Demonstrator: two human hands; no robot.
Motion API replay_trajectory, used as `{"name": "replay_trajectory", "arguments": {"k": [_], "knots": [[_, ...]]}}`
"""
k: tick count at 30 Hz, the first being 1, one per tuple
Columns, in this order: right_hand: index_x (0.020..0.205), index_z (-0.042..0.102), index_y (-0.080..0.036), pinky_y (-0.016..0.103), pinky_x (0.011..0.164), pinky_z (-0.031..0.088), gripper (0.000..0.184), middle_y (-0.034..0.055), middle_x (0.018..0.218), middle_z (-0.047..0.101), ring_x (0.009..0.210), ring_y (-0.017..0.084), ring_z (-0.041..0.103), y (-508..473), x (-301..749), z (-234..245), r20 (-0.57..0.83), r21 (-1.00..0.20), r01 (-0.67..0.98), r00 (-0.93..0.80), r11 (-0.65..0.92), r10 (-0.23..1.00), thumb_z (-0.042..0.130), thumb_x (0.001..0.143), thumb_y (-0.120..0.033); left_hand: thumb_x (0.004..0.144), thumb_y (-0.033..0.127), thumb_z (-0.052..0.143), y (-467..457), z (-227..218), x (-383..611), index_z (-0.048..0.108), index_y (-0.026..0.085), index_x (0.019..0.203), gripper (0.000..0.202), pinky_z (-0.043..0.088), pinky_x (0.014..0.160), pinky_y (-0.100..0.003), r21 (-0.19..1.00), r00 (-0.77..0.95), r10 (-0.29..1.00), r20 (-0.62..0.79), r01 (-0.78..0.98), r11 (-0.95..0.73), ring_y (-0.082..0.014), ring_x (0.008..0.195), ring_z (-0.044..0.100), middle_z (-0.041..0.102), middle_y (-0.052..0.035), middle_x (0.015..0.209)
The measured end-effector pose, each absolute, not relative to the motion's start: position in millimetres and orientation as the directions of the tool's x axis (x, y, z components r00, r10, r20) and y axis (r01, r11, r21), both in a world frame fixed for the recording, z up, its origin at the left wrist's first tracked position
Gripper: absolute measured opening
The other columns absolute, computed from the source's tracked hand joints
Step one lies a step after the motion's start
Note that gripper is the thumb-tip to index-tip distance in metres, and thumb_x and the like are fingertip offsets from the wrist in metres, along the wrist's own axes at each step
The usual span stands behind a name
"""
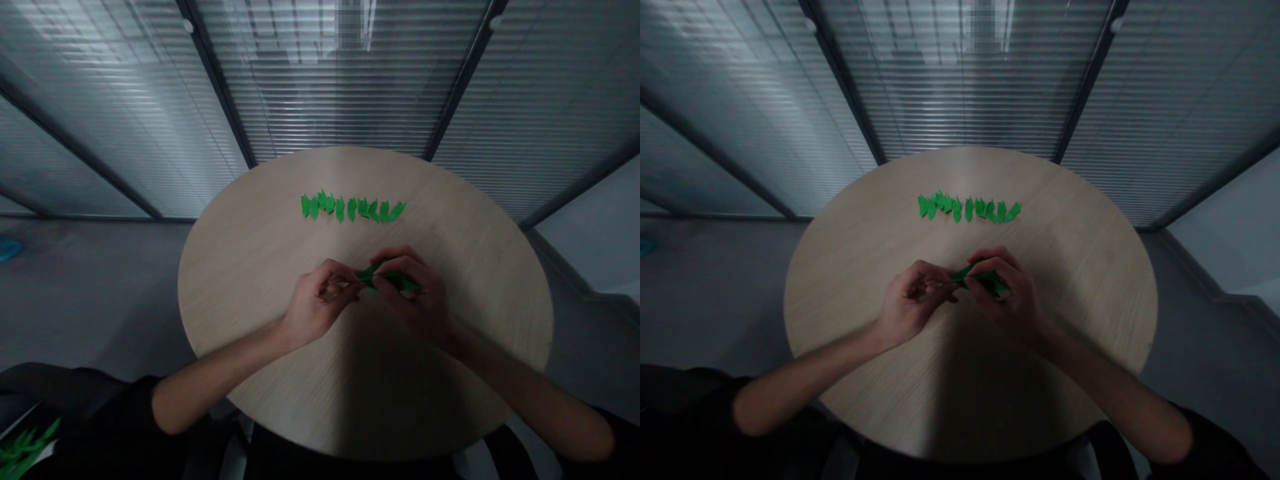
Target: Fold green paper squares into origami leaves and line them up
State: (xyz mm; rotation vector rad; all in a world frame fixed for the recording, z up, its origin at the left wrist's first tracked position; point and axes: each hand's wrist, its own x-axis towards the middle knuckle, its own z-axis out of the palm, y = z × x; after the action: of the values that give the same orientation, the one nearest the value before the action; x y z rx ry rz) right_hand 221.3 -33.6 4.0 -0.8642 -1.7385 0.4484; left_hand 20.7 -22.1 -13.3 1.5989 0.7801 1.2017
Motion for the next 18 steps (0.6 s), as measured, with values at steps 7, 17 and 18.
{"name": "replay_trajectory", "arguments": {"k": [7, 17, 18], "knots": [[0.095, 0.069, -0.023, 0.032, 0.081, 0.059, 0.008, 0.0053, 0.107, 0.067, 0.094, 0.017, 0.068, -34, 223, 2, 0.689, -0.638, 0.339, -0.148, 0.691, 0.709, 0.071, 0.093, -0.016, 0.091, 0.027, 0.074, -22, -10, 20, 0.06, 0.017, 0.089, 0.017, 0.062, 0.058, -0.018, 0.947, 0.322, 0.894, 0.312, -0.03, -0.319, -0.0124, 0.068, 0.076, 0.081, -0.0084, 0.102], [0.1, 0.069, -0.024, 0.033, 0.079, 0.06, 0.015, 0.0063, 0.11, 0.066, 0.095, 0.018, 0.068, -33, 225, 1, 0.78, -0.509, 0.406, -0.155, 0.759, 0.606, 0.072, 0.092, -0.012, 0.082, 0.022, 0.082, -18, -2, 26, 0.057, 0.019, 0.09, 0.027, 0.065, 0.06, -0.019, 0.953, 0.284, 0.923, 0.26, -0.227, -0.199, -0.0115, 0.067, 0.074, 0.077, -0.001, 0.088], [0.1, 0.069, -0.024, 0.033, 0.078, 0.06, 0.015, 0.0064, 0.11, 0.066, 0.095, 0.018, 0.068, -34, 225, 1, 0.785, -0.502, 0.413, -0.152, 0.76, 0.601, 0.072, 0.093, -0.012, 0.082, 0.023, 0.083, -18, -2, 26, 0.056, 0.02, 0.092, 0.029, 0.065, 0.06, -0.02, 0.952, 0.292, 0.922, 0.254, -0.246, -0.184, -0.0121, 0.067, 0.075, 0.076, -0.0003, 0.086]]}}
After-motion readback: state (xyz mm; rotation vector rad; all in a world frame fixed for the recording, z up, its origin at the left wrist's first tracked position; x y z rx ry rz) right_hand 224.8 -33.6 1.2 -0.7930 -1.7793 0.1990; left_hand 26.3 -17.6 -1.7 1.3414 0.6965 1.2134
